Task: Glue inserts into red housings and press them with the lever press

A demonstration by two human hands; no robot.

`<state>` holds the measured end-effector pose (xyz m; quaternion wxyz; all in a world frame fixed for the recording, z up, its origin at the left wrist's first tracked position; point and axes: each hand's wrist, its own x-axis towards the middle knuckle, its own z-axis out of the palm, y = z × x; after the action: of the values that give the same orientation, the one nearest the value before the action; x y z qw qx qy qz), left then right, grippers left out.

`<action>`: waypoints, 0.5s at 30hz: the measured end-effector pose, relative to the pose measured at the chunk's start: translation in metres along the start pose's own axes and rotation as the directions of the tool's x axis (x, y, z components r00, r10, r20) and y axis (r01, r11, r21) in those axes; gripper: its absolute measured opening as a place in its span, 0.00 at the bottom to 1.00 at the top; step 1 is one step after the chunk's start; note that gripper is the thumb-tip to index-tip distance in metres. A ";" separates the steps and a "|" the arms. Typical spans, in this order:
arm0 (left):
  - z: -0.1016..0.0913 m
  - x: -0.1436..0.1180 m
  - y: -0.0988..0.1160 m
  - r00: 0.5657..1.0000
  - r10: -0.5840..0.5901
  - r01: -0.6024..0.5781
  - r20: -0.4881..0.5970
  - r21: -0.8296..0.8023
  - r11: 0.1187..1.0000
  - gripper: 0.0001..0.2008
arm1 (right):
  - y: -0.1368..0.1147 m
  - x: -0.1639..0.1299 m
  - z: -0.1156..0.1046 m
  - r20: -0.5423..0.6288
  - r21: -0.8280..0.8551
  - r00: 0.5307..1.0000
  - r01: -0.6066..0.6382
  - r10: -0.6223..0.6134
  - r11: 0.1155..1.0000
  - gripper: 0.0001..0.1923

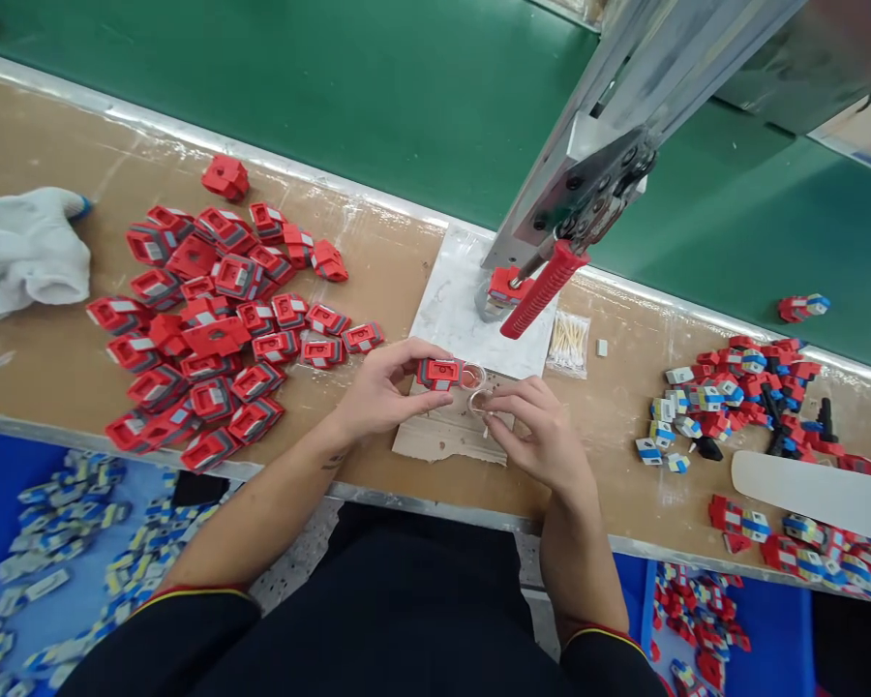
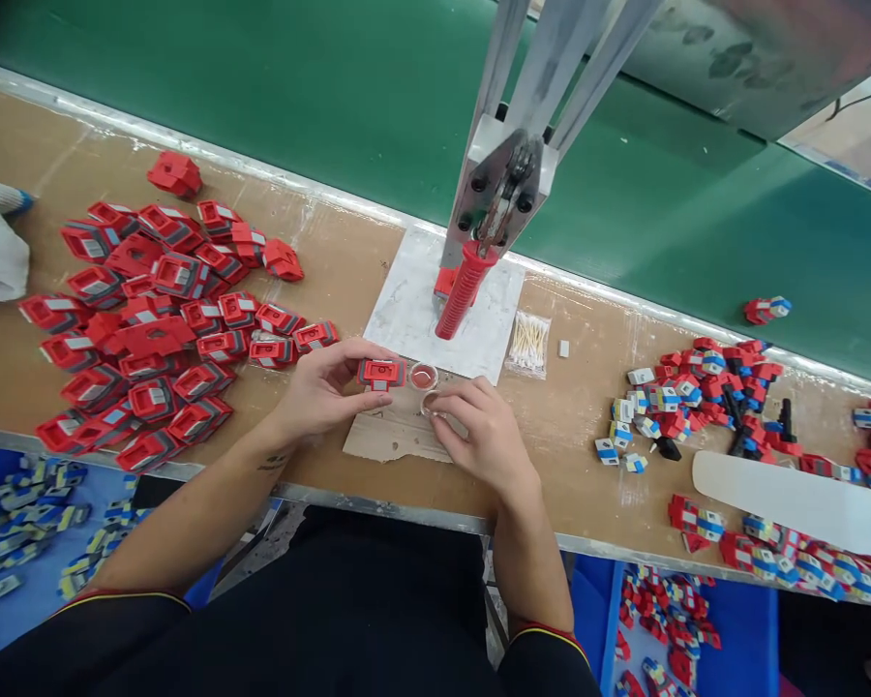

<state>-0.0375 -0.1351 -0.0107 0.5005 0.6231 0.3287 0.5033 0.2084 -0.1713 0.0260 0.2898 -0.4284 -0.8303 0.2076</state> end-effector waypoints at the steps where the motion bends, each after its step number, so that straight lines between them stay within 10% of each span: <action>1: 0.000 0.000 0.001 1.000 -0.002 0.002 -0.008 0.008 1.000 0.18 | -0.001 0.000 -0.001 0.020 -0.002 1.000 0.021 -0.021 1.000 0.07; 10: -0.001 -0.001 0.003 1.000 -0.008 0.005 0.027 0.097 0.995 0.20 | 0.000 0.000 -0.002 -0.073 0.018 0.997 -0.001 0.002 1.000 0.10; 15: 0.004 -0.004 0.001 0.998 0.063 -0.065 0.018 0.107 0.992 0.22 | -0.008 -0.003 -0.006 -0.387 0.271 0.915 -0.002 0.110 0.963 0.06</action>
<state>-0.0348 -0.1398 -0.0107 0.4520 0.6630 0.3316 0.4961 0.2089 -0.1777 0.0347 0.5013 -0.4428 -0.7058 0.2335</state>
